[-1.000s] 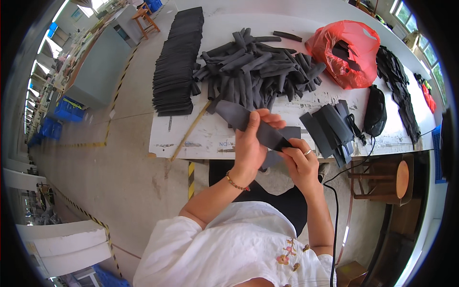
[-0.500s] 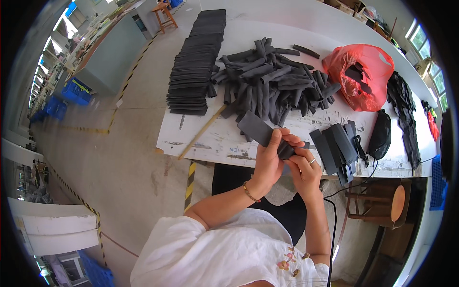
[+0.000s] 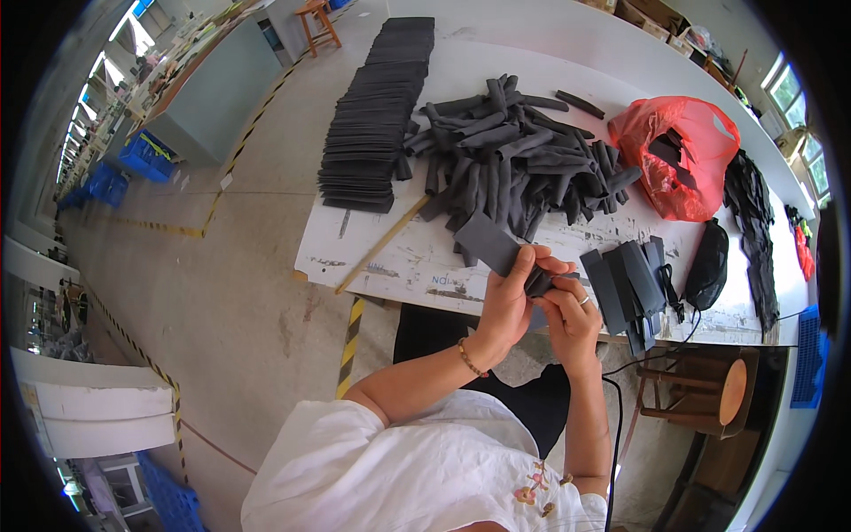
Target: Assembling or inspecting foam components at a workbench.
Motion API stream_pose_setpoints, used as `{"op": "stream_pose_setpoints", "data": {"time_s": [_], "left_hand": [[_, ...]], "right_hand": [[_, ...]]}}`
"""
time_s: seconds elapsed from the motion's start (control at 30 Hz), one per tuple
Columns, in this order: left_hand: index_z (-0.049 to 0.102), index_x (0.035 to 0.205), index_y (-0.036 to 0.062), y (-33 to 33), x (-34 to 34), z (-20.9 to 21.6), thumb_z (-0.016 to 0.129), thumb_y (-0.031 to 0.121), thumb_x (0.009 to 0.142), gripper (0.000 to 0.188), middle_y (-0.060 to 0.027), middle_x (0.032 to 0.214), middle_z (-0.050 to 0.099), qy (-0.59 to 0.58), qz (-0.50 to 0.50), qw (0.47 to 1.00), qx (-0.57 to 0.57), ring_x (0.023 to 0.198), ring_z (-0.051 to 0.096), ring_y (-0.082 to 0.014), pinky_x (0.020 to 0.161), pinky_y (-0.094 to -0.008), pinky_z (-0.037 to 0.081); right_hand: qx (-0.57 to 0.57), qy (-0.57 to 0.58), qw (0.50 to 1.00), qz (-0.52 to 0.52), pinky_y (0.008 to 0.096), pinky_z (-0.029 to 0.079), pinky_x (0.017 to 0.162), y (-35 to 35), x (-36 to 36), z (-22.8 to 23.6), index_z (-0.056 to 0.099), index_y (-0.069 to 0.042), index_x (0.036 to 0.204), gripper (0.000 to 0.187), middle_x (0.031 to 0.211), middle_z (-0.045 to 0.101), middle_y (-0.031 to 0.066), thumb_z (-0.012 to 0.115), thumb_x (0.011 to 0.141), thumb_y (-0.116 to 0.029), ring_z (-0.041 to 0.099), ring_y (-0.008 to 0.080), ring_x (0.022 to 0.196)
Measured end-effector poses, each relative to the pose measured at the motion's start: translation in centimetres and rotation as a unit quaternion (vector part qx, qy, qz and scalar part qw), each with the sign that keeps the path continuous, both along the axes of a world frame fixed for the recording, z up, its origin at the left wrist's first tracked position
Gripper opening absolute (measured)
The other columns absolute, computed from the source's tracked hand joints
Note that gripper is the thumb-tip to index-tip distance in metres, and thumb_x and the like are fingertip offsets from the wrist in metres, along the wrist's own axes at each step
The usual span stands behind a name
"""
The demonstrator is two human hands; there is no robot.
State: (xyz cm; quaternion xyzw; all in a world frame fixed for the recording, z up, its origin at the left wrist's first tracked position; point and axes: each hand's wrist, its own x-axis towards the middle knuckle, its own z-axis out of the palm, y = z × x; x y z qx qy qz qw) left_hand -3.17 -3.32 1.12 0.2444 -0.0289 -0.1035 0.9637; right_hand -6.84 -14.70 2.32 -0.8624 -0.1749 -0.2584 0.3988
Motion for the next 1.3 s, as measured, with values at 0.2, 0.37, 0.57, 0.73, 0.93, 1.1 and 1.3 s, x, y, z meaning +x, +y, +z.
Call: {"op": "stream_pose_setpoints", "data": {"time_s": [0.2,0.37,0.57,0.73,0.93,1.1,1.3], "left_hand": [[0.056,0.105,0.0006,-0.2,0.7,-0.3,0.048,0.029,0.100,0.030,-0.0155,0.095,0.068,-0.004,-0.031,0.999,0.011,0.097,0.066,-0.0305,0.090,-0.0400,0.051],[0.055,0.112,0.0005,0.2,1.6,-0.3,0.044,0.031,0.101,0.034,-0.0219,0.115,0.064,-0.012,-0.029,0.999,0.032,0.117,0.056,-0.0351,0.105,-0.0452,0.040],[0.057,0.111,0.0034,0.9,2.4,0.0,0.043,0.031,0.101,0.032,-0.0217,0.117,0.063,-0.111,-0.020,0.992,0.050,0.125,0.050,-0.0337,0.111,-0.0459,0.033],[0.059,0.109,0.0033,0.5,2.1,-0.2,0.046,0.032,0.101,0.033,-0.0225,0.117,0.063,-0.152,-0.050,0.986,0.052,0.127,0.049,-0.0323,0.110,-0.0452,0.033],[0.058,0.112,0.0040,0.5,2.3,-1.3,0.048,0.041,0.098,0.041,-0.0187,0.124,0.059,-0.110,-0.116,0.987,0.020,0.125,0.050,-0.0329,0.109,-0.0446,0.036],[0.045,0.128,0.0036,3.6,1.9,-2.7,0.053,0.059,0.089,0.068,-0.0173,0.132,0.048,0.088,-0.010,0.985,0.145,0.108,0.058,-0.0276,0.093,-0.0444,0.049],[0.058,0.112,-0.0022,5.7,2.0,-3.8,0.058,0.029,0.094,0.036,-0.0158,0.106,0.064,0.102,-0.115,0.971,0.182,0.091,0.066,-0.0224,0.077,-0.0368,0.058]], "right_hand": [[0.034,0.055,0.997,-0.035,0.0300,0.049,0.068,0.1,-0.3,0.2,0.063,0.000,0.088,0.014,0.095,0.062,0.0112,0.072,0.077,0.001,0.063,0.0231,0.079],[0.363,0.159,0.917,-0.051,0.0239,0.047,0.075,2.1,0.0,-1.6,0.062,0.002,0.084,0.011,0.106,0.056,0.0080,0.071,0.083,-0.004,0.056,0.0126,0.091],[0.476,0.119,0.867,-0.084,0.0221,0.046,0.073,2.7,-1.1,-1.7,0.063,0.001,0.087,0.011,0.104,0.052,0.0046,0.066,0.090,-0.010,0.053,0.0094,0.087],[0.551,0.271,0.789,-0.014,0.0247,0.046,0.071,1.0,-0.1,-1.0,0.065,0.000,0.093,0.025,0.084,0.062,0.0006,0.059,0.096,-0.024,0.055,0.0069,0.076],[0.549,0.193,0.811,-0.059,0.0228,0.044,0.066,1.4,-1.5,-1.6,0.065,-0.001,0.086,0.010,0.081,0.062,0.0008,0.069,0.088,-0.010,0.055,0.0093,0.070],[0.074,-0.121,0.981,-0.136,0.0285,0.047,0.061,-2.4,-1.8,-1.1,0.066,-0.001,0.089,0.024,0.086,0.062,0.0081,0.076,0.068,0.004,0.057,0.0213,0.071],[-0.178,-0.166,0.970,0.006,0.0342,0.051,0.072,-5.4,-2.6,-1.6,0.068,-0.004,0.101,0.042,0.106,0.061,0.0048,0.080,0.061,-0.005,0.059,0.0243,0.090]]}}
